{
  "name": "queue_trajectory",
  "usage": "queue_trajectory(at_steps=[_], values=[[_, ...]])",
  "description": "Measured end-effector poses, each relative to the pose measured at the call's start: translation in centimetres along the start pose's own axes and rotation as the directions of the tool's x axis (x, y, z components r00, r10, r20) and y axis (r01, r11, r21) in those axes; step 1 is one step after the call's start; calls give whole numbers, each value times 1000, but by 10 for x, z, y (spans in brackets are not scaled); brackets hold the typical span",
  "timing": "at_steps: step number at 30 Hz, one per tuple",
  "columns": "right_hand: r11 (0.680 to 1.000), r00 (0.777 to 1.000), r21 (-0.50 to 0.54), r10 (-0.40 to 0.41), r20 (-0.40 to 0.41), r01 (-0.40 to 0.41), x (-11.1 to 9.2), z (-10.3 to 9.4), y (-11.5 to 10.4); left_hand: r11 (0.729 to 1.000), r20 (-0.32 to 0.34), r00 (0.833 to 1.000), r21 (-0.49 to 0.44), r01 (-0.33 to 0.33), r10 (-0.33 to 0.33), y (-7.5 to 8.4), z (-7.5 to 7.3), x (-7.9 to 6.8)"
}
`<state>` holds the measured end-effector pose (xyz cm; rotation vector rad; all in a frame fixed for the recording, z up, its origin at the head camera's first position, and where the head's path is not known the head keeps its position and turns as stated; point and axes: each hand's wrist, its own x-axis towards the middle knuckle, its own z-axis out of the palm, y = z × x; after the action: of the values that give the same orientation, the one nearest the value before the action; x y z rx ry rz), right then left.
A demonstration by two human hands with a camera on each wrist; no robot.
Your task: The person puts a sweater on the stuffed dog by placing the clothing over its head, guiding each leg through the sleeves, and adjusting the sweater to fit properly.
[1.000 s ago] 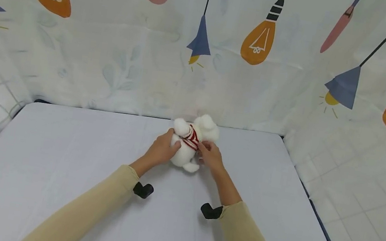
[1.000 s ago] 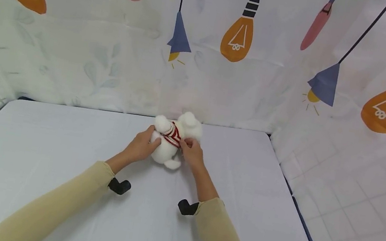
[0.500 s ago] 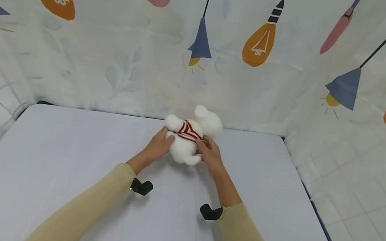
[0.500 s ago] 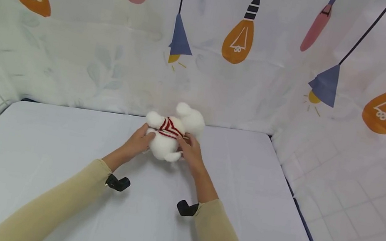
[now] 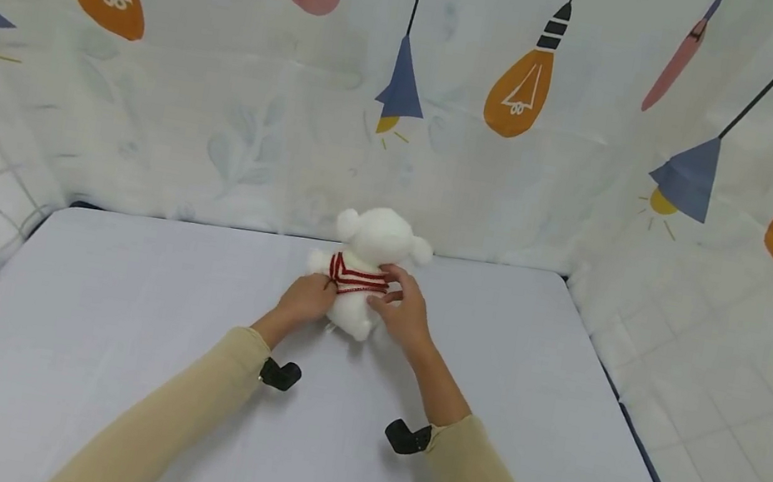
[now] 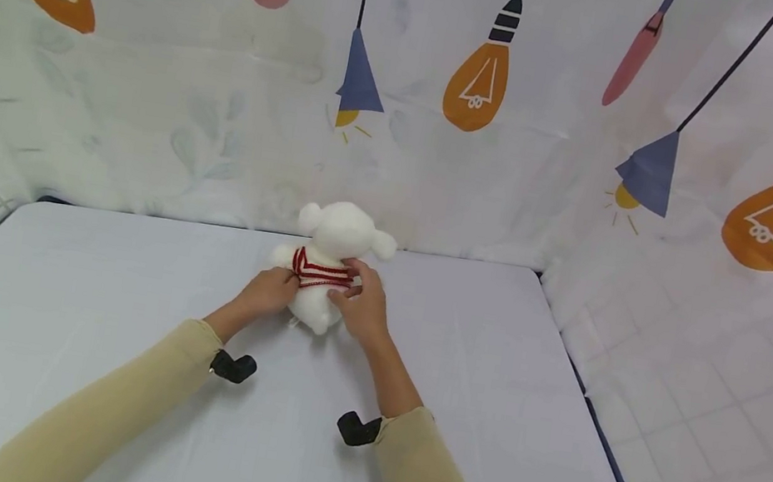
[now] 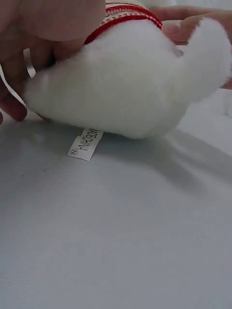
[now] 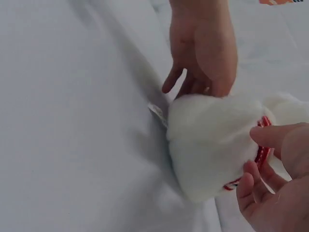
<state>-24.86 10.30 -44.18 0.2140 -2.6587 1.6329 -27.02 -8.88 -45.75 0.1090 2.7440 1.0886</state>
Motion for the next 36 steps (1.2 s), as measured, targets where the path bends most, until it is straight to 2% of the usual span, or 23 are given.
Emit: queue_trajectory(at_steps=[3, 6, 9, 12, 13, 15, 17, 20, 21, 22, 24, 26, 31, 34, 36], values=[[995, 997, -61, -75, -9, 74, -3, 9, 1, 987, -106, 994, 162, 23, -6, -1, -4, -6], [986, 991, -113, -127, -36, 123, -5, 17, 3, 950, -206, 977, 311, 11, 56, -2, -8, -12], [981, 983, -143, -150, -105, 134, -7, 23, 4, 910, -269, 947, 412, -51, 175, -2, -10, -17], [977, 971, -165, -162, -178, 133, -8, 26, 4, 886, -291, 905, 434, -163, 309, 0, -11, -22], [975, 967, -174, -170, -192, 137, -8, 26, 5, 876, -300, 886, 439, -202, 355, 1, -10, -23], [969, 964, -199, -188, -189, 150, -7, 26, 6, 842, -334, 823, 459, -284, 460, 1, -8, -25], [961, 963, -220, -208, -172, 168, -5, 25, 6, 804, -374, 751, 487, -340, 544, 2, -6, -27], [948, 960, -253, -237, -149, 194, -3, 25, 5, 749, -431, 637, 536, -389, 639, 3, -3, -29], [943, 959, -262, -246, -144, 202, -3, 26, 4, 739, -442, 614, 546, -395, 654, 3, -3, -29], [939, 957, -271, -255, -139, 210, -3, 26, 4, 732, -447, 600, 553, -397, 663, 4, -2, -29], [932, 953, -282, -272, -135, 226, -3, 27, 5, 726, -454, 584, 558, -403, 673, 7, -1, -30], [927, 947, -286, -291, -134, 244, -3, 27, 6, 722, -459, 574, 560, -405, 678, 9, 0, -29], [922, 938, -270, -320, -135, 276, -3, 25, 7, 713, -460, 562, 577, -399, 687, 12, 3, -27], [920, 940, -266, -324, -108, 287, -1, 24, 6, 713, -451, 576, 584, -387, 682, 13, 3, -26], [920, 942, -263, -323, -88, 291, -1, 23, 6, 717, -438, 594, 580, -386, 674, 14, 2, -24]])
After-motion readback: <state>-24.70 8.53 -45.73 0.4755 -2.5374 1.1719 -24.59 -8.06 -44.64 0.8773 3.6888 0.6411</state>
